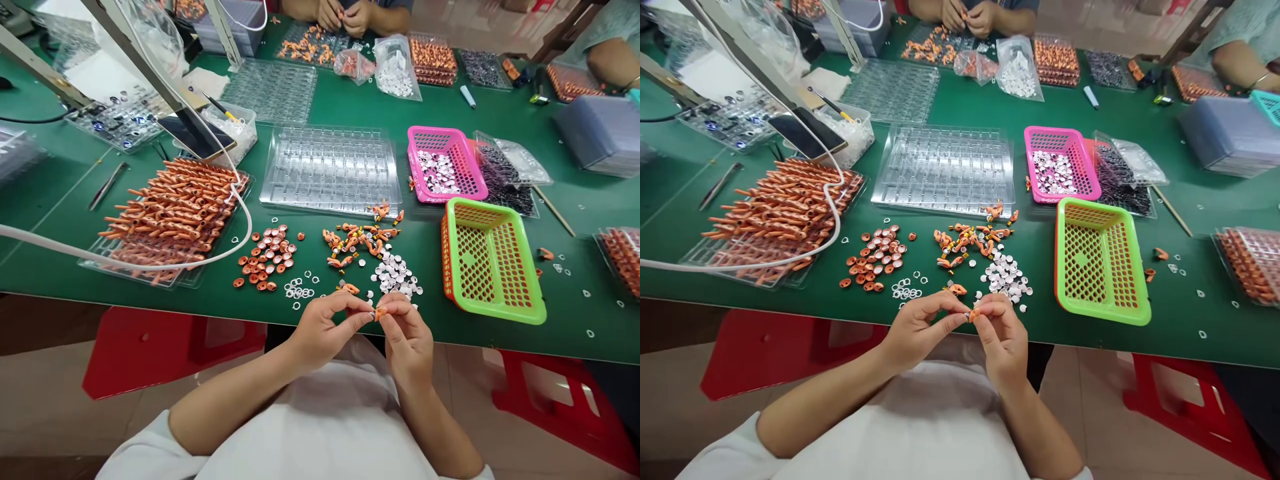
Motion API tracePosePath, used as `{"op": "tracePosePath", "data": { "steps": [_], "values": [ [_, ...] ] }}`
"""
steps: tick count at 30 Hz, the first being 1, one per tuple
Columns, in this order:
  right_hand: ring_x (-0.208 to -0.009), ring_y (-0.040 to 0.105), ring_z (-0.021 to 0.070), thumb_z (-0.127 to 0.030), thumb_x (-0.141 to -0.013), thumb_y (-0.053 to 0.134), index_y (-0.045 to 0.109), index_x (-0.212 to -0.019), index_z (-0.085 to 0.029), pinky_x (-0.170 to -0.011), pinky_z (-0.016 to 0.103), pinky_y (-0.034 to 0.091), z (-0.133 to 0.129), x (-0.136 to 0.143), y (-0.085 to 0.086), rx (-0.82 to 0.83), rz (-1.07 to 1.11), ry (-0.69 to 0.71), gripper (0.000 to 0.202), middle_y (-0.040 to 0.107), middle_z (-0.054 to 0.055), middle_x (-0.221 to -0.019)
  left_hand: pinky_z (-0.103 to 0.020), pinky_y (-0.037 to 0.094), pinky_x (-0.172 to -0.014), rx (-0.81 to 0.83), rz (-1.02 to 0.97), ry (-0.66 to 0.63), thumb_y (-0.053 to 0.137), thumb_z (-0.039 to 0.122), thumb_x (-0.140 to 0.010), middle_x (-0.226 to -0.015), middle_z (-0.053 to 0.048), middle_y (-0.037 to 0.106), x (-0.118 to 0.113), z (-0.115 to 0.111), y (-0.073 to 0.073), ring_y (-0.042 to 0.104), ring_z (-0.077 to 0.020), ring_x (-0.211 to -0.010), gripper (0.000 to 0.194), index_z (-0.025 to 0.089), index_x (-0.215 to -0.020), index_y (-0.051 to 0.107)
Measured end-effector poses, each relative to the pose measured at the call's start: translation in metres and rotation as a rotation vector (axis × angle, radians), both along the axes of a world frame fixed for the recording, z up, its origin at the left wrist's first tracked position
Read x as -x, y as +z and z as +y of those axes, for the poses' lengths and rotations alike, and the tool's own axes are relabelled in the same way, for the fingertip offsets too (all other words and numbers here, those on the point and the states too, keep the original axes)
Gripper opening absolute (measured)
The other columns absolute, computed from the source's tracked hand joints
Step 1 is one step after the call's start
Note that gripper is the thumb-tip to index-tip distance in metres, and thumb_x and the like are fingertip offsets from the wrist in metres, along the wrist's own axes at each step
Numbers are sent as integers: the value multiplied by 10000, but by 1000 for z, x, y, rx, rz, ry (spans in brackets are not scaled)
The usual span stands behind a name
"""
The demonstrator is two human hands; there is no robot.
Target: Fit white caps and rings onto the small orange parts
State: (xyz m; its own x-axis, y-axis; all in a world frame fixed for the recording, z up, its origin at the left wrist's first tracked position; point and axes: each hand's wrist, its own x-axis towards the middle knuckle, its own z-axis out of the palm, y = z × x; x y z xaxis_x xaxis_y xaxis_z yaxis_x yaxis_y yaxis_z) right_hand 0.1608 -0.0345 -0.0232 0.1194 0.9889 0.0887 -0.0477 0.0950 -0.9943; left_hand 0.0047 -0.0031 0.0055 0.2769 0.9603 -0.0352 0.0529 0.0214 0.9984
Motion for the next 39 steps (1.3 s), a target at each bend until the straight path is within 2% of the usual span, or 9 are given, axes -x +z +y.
{"op": "tracePosePath", "data": {
  "steps": [4, 11, 15, 19, 24, 28, 33, 36, 39],
  "values": [
    [-896, 550, 201, -223, -913, 565, 609, -919, -240, -738, 356, 503, -1, 1, 0, -74, -15, -25, 48, 528, 54, -936, -269, 525, -683, 421, -269, -32, 732, 315, -780, -785, -41, 711, -1, 2, -3, 639, -145, -716, 159, 162, -821, 724],
    [-903, 568, 206, -193, -923, 543, 606, -946, -234, -773, 383, 522, -3, -2, 2, -109, -161, 3, 78, 547, 66, -957, -221, 460, -607, 764, -578, -38, 792, 281, -719, -691, -23, 655, -4, 4, -7, 578, -94, -611, 196, 127, -764, 679],
    [-921, 580, 209, -117, -907, 533, 604, -1019, -271, -747, 371, 528, -3, -8, 2, -213, -293, 40, 203, 560, 63, -995, -217, 468, -612, 862, -702, -98, 790, 274, -727, -701, -39, 665, -1, 4, -8, 602, -101, -624, 204, 126, -805, 672],
    [-912, 594, 227, -82, -885, 523, 582, -1110, -315, -755, 420, 524, -1, -16, 2, -429, -519, 65, 329, 580, 62, -1005, -228, 474, -592, 853, -657, -109, 800, 293, -710, -703, -42, 668, 0, 4, -8, 597, -108, -606, 230, 126, -784, 662],
    [-908, 605, 239, -96, -865, 534, 572, -1185, -354, -760, 445, 518, 2, -27, -1, -574, -689, 119, 412, 601, 66, -1050, -220, 471, -593, 722, -501, -98, 818, 280, -681, -653, -15, 656, 0, 6, -6, 583, -93, -578, 243, 123, -741, 641],
    [-943, 597, 238, -64, -835, 554, 552, -1233, -369, -782, 444, 530, 1, -32, -7, -613, -744, 138, 502, 597, 65, -1098, -260, 524, -680, 554, -314, -104, 767, 242, -730, -712, -3, 660, 3, 5, -1, 638, -120, -669, 173, 140, -809, 651],
    [-1100, 573, 267, -48, -824, 546, 521, -1258, -339, -875, 484, 523, -3, -29, -5, -549, -614, 204, 524, 542, 86, -1256, -262, 549, -750, 5, 107, -76, 649, 134, -813, -857, -36, 715, 11, 2, 10, 676, -140, -779, 125, 162, -934, 664],
    [-1212, 530, 304, -205, -893, 514, 480, -1295, -331, -887, 514, 531, -3, -25, 4, -352, -368, 226, 423, 479, 102, -1379, -254, 559, -739, -292, 223, -133, 621, 115, -845, -868, -48, 736, 14, 1, 15, 688, -143, -788, 155, 167, -987, 658],
    [-1234, 523, 313, -380, -912, 530, 487, -1317, -289, -880, 490, 546, 2, -22, 14, -216, -232, 301, 417, 494, 124, -1379, -265, 568, -733, -532, 262, -196, 591, 87, -867, -860, -46, 743, 12, 0, 16, 678, -151, -817, 187, 184, -1018, 645]
  ]
}}
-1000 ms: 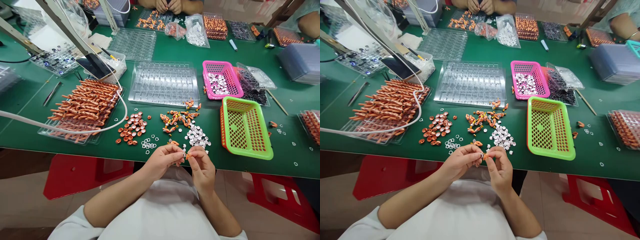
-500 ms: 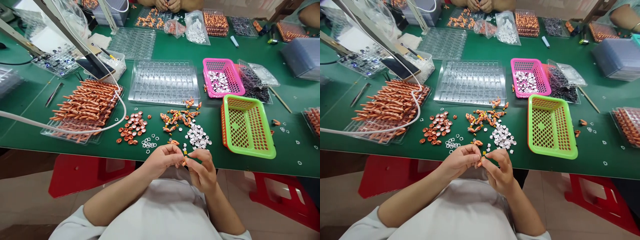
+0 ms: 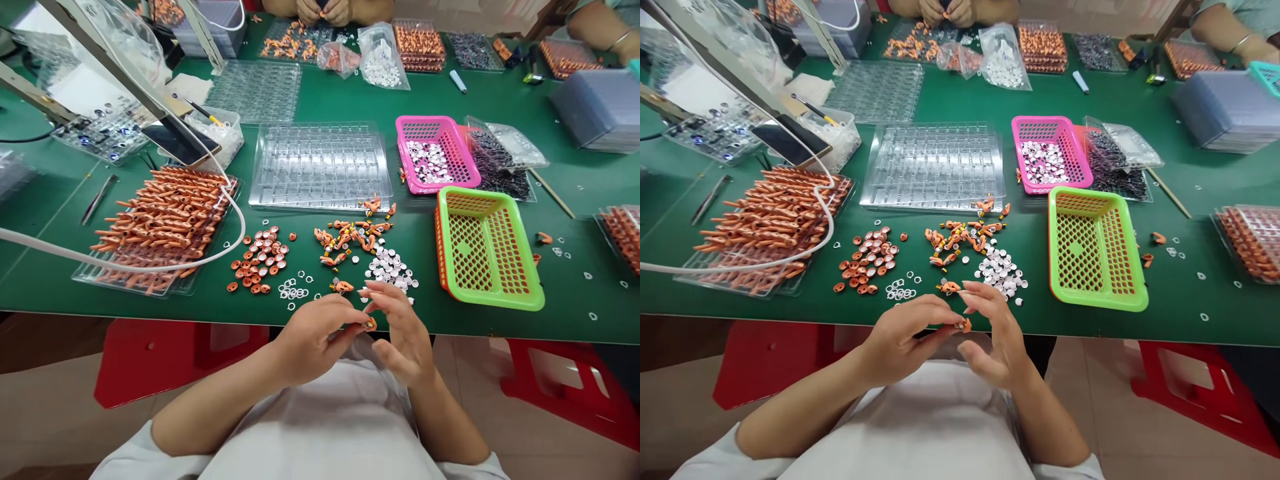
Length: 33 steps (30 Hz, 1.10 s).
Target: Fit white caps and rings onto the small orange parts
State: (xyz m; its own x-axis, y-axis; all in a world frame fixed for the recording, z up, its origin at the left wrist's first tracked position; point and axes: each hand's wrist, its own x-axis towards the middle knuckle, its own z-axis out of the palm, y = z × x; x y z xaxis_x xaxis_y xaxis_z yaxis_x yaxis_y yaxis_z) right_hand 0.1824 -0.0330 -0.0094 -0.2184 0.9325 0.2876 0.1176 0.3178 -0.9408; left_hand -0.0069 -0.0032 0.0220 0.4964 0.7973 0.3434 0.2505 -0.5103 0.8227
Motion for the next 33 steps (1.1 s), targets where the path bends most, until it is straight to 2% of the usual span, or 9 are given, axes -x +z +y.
{"op": "tracePosePath", "data": {
  "steps": [3, 7, 13, 18, 23, 27, 30, 33],
  "values": [
    [-1142, 588, 262, -290, -904, 593, 575, -1233, -270, -903, 437, 541, 4, 3, 5, -8, -64, 15, 330, 625, 99, -1204, -291, 573, -752, -164, -4, 16, 575, 42, -858, -878, -52, 744, -4, -1, -4, 664, -156, -829, 249, 186, -1056, 623],
    [-949, 656, 199, -123, -894, 582, 604, -1150, -271, -788, 354, 575, 2, 8, 0, -102, -153, -144, 297, 682, 58, -1017, -288, 573, -745, -225, -16, 151, 601, 17, -828, -875, -48, 742, -8, -2, -14, 667, -148, -800, 279, 186, -1048, 628],
    [-938, 646, 201, -42, -832, 589, 560, -1119, -225, -772, 366, 588, -5, 17, -15, -343, -250, -288, 342, 646, 92, -1041, -247, 567, -698, -102, -69, 261, 625, 35, -813, -848, -35, 748, -15, -6, -17, 683, -135, -763, 218, 176, -975, 664],
    [-855, 619, 197, -46, -818, 581, 542, -1073, -217, -705, 354, 573, -4, 21, -18, -363, -329, -362, 310, 605, 82, -957, -240, 577, -705, 31, -61, 323, 629, 62, -805, -813, -42, 758, -20, -9, -18, 703, -139, -743, 147, 159, -893, 696],
    [-720, 553, 162, -48, -810, 576, 541, -971, -207, -611, 295, 505, -3, 22, -10, -235, -291, -328, 229, 563, 42, -841, -246, 583, -750, 25, -62, 357, 618, 69, -810, -839, -44, 770, -23, -10, -24, 718, -144, -766, 150, 161, -892, 704],
    [-755, 558, 164, -78, -826, 568, 586, -940, -213, -644, 297, 491, -3, 16, -4, -49, -160, -254, 177, 568, 48, -895, -251, 587, -753, 13, -77, 347, 637, 59, -801, -854, -45, 772, -21, -10, -24, 724, -151, -783, 156, 171, -894, 694],
    [-874, 581, 196, -174, -898, 515, 635, -916, -219, -687, 310, 498, -2, 7, -2, 170, 45, -132, 129, 577, 65, -946, -275, 587, -776, -42, -166, 264, 624, 16, -803, -878, -61, 768, -19, -7, -23, 724, -162, -827, 208, 169, -935, 673],
    [-924, 574, 211, -302, -947, 498, 663, -928, -230, -676, 304, 496, 1, 3, -5, 318, 269, -62, 182, 575, 72, -972, -324, 580, -803, -135, -231, 149, 607, -15, -808, -919, -79, 755, -17, -4, -21, 709, -178, -880, 270, 178, -991, 658]
  ]
}}
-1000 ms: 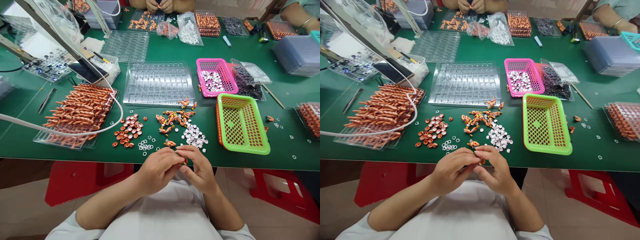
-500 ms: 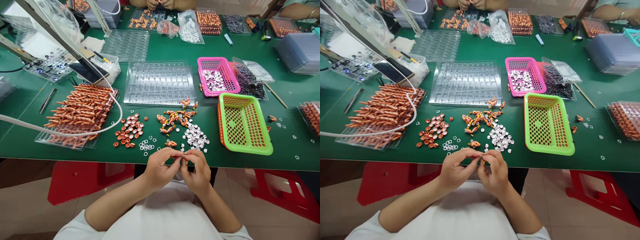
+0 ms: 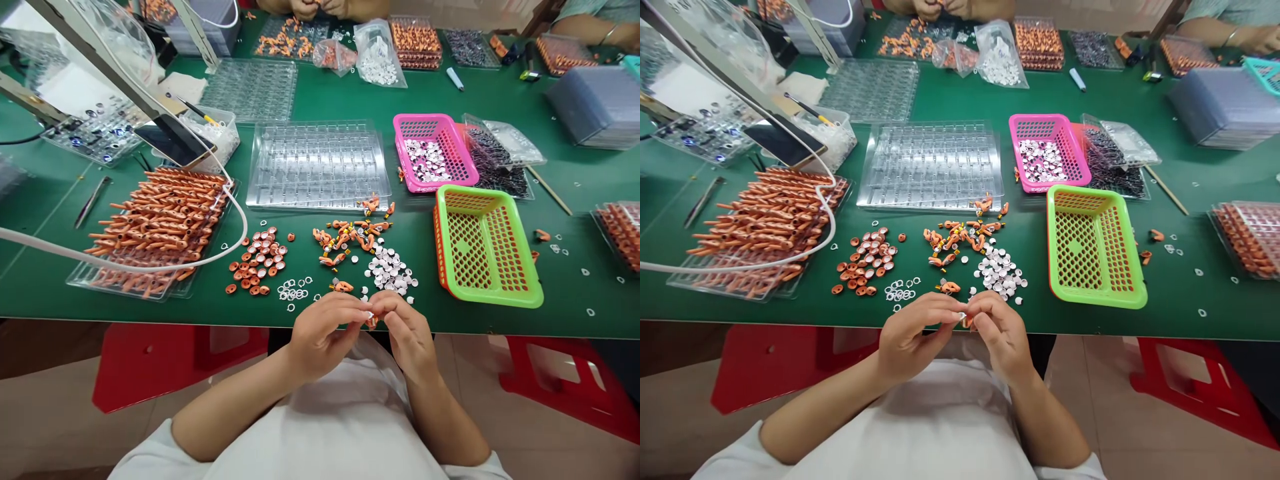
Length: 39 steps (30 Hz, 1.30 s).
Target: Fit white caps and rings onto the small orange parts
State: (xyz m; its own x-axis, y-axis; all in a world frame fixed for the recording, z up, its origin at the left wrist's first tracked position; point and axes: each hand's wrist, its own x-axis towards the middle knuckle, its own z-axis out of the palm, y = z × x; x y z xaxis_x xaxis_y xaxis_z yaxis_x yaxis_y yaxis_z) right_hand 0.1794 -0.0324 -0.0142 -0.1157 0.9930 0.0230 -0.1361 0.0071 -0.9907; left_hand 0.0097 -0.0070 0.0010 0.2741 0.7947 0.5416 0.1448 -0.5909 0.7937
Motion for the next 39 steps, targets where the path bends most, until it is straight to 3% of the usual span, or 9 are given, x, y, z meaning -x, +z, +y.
{"op": "tracePosePath", "data": {
  "steps": [6, 12, 15, 19, 23, 32, 39],
  "values": [
    [-847, 554, 173, -306, -909, 611, 674, -949, -240, -662, 276, 485, 5, 3, -2, 156, 218, 155, 100, 573, 53, -982, -354, 556, -783, -76, 43, 47, 644, 40, -815, -862, -48, 699, 3, 2, 1, 651, -160, -791, 247, 218, -984, 676],
    [-779, 520, 149, -241, -906, 605, 625, -884, -225, -623, 253, 452, 5, 3, 2, 125, 123, 111, 34, 552, 28, -882, -326, 550, -775, -47, 10, 41, 643, 0, -803, -836, -44, 727, -1, 1, -2, 671, -145, -751, 261, 189, -980, 680],
    [-770, 521, 147, -192, -905, 575, 579, -849, -226, -607, 246, 443, 4, 3, 5, 25, -67, 39, 65, 540, 18, -853, -341, 551, -802, 77, -5, 12, 629, 19, -819, -832, -49, 738, 0, 1, -4, 682, -157, -778, 231, 192, -958, 694],
    [-699, 523, 129, -98, -860, 570, 547, -831, -217, -567, 236, 429, 4, 3, 8, -179, -400, -34, 124, 546, 11, -819, -348, 549, -866, 380, 16, -56, 640, 135, -849, -877, -66, 757, 5, 1, -3, 702, -179, -843, 129, 180, -941, 718],
    [-694, 536, 133, -50, -818, 581, 541, -894, -213, -545, 235, 431, 3, 3, 6, -388, -582, -57, 185, 561, 26, -837, -293, 581, -762, 614, 46, -43, 692, 243, -823, -881, -69, 764, 7, 2, 0, 716, -186, -810, 119, 169, -907, 732],
    [-658, 541, 133, -64, -834, 582, 532, -906, -219, -549, 242, 452, 1, 7, 6, -413, -695, -113, 178, 565, 16, -784, -266, 614, -705, 711, -53, 8, 679, 248, -835, -851, -58, 772, 3, -1, -6, 733, -181, -769, 105, 172, -872, 742],
    [-644, 512, 131, -88, -860, 548, 517, -867, -217, -538, 247, 421, -1, 8, 7, -363, -677, -92, 133, 552, 13, -765, -280, 612, -722, 761, -59, -37, 649, 246, -857, -867, -66, 766, 5, -1, -4, 729, -186, -794, 124, 161, -903, 727]
  ]
}}
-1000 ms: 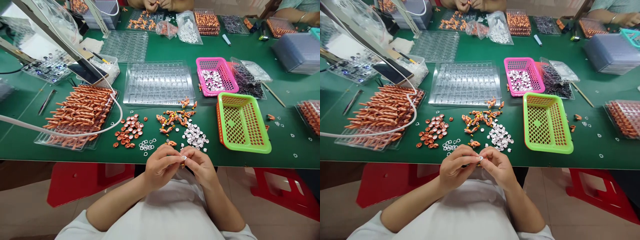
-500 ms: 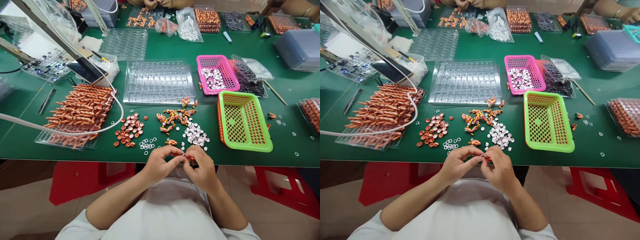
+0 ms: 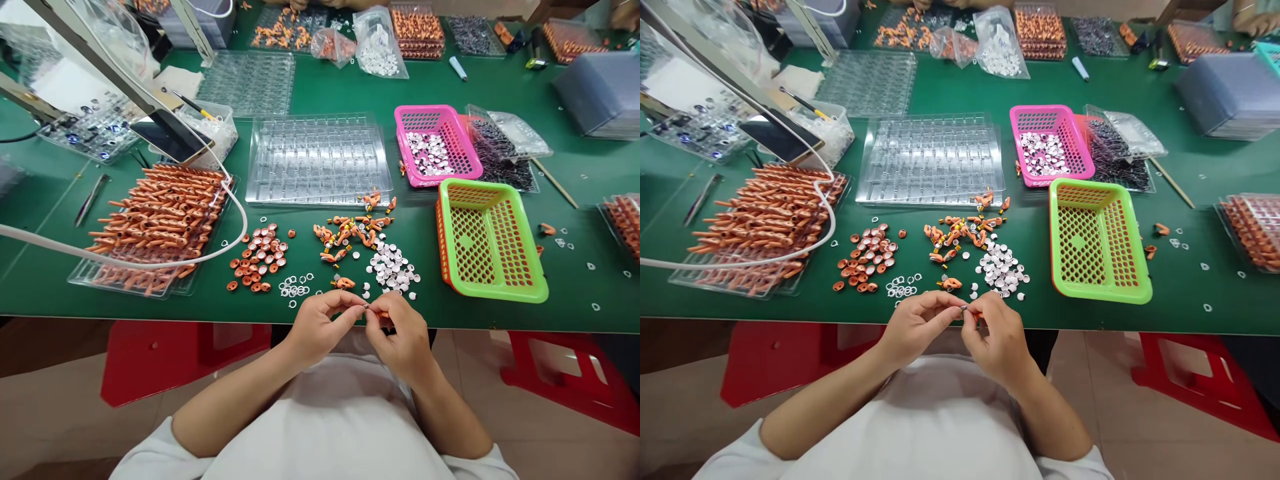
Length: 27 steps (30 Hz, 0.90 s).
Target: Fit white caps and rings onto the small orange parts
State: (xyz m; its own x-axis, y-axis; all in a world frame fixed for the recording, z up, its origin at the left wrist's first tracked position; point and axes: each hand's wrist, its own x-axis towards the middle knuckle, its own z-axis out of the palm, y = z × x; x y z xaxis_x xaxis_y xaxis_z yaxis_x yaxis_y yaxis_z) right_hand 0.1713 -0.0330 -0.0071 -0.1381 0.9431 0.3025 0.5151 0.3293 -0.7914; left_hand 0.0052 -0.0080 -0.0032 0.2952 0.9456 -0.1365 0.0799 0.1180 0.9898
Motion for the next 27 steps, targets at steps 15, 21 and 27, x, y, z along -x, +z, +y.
{"op": "tracePosePath", "data": {
  "steps": [15, 21, 27],
  "values": [
    [-602, 495, 116, -105, -851, 534, 496, -777, -221, -522, 240, 417, -2, 0, -3, 113, 41, -13, 142, 530, -10, -718, -309, 524, -757, -442, 276, -74, 554, 120, -849, -762, -41, 705, 3, 4, -1, 633, -166, -747, 120, 176, -813, 654],
    [-602, 500, 113, -107, -837, 531, 509, -752, -217, -541, 237, 434, 0, -3, 0, 216, 99, 41, 141, 537, -18, -703, -280, 511, -713, -372, 309, -206, 541, 164, -866, -730, -21, 659, 11, 6, 2, 611, -152, -717, 107, 180, -801, 624],
    [-598, 491, 110, -109, -831, 538, 522, -722, -211, -545, 237, 413, 2, -5, 0, 303, 164, 62, 150, 540, -27, -685, -272, 507, -694, -309, 277, -243, 527, 178, -880, -775, -35, 678, 15, 6, 2, 614, -149, -732, 121, 175, -824, 634]
  ]
}}
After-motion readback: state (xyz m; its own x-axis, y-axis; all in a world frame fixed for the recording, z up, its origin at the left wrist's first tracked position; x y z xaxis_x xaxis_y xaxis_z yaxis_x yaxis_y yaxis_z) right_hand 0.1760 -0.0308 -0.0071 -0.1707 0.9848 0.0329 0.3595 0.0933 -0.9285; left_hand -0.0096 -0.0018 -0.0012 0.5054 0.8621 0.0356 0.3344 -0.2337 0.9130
